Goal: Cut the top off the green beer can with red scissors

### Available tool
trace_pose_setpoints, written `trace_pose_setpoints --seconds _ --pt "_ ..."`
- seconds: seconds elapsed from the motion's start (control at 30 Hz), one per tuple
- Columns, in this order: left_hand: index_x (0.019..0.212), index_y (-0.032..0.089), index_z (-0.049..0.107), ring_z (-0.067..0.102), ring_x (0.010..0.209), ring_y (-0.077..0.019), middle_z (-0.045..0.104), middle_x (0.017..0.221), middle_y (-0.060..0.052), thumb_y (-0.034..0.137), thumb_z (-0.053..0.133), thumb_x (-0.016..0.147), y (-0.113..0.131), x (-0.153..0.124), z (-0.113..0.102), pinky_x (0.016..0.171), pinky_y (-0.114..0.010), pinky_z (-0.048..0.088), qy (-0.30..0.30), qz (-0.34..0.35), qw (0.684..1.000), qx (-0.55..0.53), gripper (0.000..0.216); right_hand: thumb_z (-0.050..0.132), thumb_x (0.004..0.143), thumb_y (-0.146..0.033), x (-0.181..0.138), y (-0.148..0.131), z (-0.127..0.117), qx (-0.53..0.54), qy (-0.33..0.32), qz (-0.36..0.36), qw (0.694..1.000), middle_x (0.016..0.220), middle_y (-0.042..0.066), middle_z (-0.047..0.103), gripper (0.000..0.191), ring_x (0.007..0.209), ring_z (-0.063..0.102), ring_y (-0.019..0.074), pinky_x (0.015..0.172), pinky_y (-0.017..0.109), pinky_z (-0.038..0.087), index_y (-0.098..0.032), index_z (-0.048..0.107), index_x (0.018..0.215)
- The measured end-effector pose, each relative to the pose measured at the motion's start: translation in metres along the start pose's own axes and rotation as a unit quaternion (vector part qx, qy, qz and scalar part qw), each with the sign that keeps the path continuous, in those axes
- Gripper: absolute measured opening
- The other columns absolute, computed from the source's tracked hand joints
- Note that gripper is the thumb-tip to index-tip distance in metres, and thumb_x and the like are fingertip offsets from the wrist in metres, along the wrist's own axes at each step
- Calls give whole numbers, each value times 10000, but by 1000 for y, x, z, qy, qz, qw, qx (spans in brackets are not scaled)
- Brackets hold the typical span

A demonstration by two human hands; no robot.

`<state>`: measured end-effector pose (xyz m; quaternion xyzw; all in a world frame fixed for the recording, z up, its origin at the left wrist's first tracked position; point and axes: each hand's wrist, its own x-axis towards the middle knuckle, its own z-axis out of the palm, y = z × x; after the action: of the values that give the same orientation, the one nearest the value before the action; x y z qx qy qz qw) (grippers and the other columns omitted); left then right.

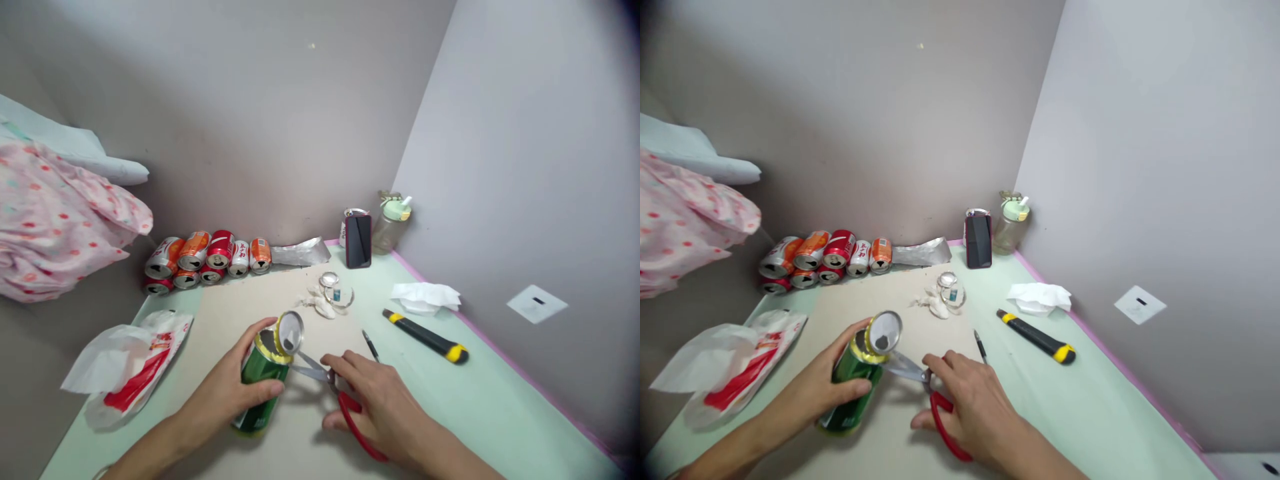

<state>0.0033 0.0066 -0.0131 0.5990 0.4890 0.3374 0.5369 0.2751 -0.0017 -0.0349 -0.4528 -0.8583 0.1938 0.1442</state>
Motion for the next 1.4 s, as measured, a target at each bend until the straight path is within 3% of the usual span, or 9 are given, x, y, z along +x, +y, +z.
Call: trace_pose_setpoints --seconds 0.17,0.27,0.43,0.57,0.73,0.9,1.17,1.27,1.4 --pt "1535 283 235 436 1410 -336 457 1541 -107 454 674 830 3 -4 0 1144 -478 373 73 24 995 60 848 753 824 -461 -2 -12 -17 155 -64 121 978 1077 21 677 532 947 631 236 830 303 456 -295 558 1290" --pt "1548 334 202 448 1402 -321 417 1556 -83 370 619 862 1 -6 3 1135 -496 383 119 50 980 154 803 722 841 -427 -4 -18 -23 231 -92 150 957 1007 0 662 462 896 604 207 791 275 459 -286 562 1251" --pt "1511 291 251 583 1233 -332 531 1364 -127 348 731 786 -9 -2 3 1009 -495 499 190 126 916 330 871 692 858 -410 -6 -19 -24 245 -94 156 952 940 -22 614 341 836 563 180 753 266 434 -271 578 1148" --pt "1326 244 413 636 1125 -317 587 1242 -118 394 767 766 -14 0 -2 925 -444 549 214 203 869 399 679 689 859 -426 -4 -18 -24 243 -97 155 953 922 -28 610 291 836 553 176 755 264 426 -258 590 1075" --pt "1301 217 406 713 904 -288 665 1112 -98 462 740 789 -19 0 -6 766 -397 595 258 205 839 433 659 678 871 -463 -3 -16 -27 219 -108 156 957 903 -24 618 259 812 546 176 736 265 413 -244 616 996" --pt "1389 195 344 685 1019 -303 616 1224 -146 470 710 823 -21 1 -5 844 -404 581 233 249 819 462 728 727 843 -459 -4 -18 -25 229 -121 136 956 991 -17 641 352 879 568 191 779 272 408 -272 625 1123" --pt "1540 175 170 527 1235 -334 504 1360 -195 124 580 805 -9 -10 14 990 -480 504 170 285 810 483 843 718 860 -442 -3 -20 -17 193 -78 133 969 914 -21 607 301 801 549 175 716 264 385 -260 609 1073" --pt "1536 195 182 519 1227 -330 507 1347 -185 119 599 811 -12 -14 18 1000 -478 495 139 285 814 487 840 749 831 -431 -2 -19 -14 168 -56 130 976 928 -14 607 296 786 547 174 702 263 380 -241 599 1002" --pt "1452 217 297 546 1171 -330 523 1270 -163 105 603 791 -18 -16 20 962 -468 514 134 276 827 471 738 742 831 -422 -2 -19 -12 136 -40 122 982 991 11 620 339 802 568 187 701 269 388 -250 601 1087"
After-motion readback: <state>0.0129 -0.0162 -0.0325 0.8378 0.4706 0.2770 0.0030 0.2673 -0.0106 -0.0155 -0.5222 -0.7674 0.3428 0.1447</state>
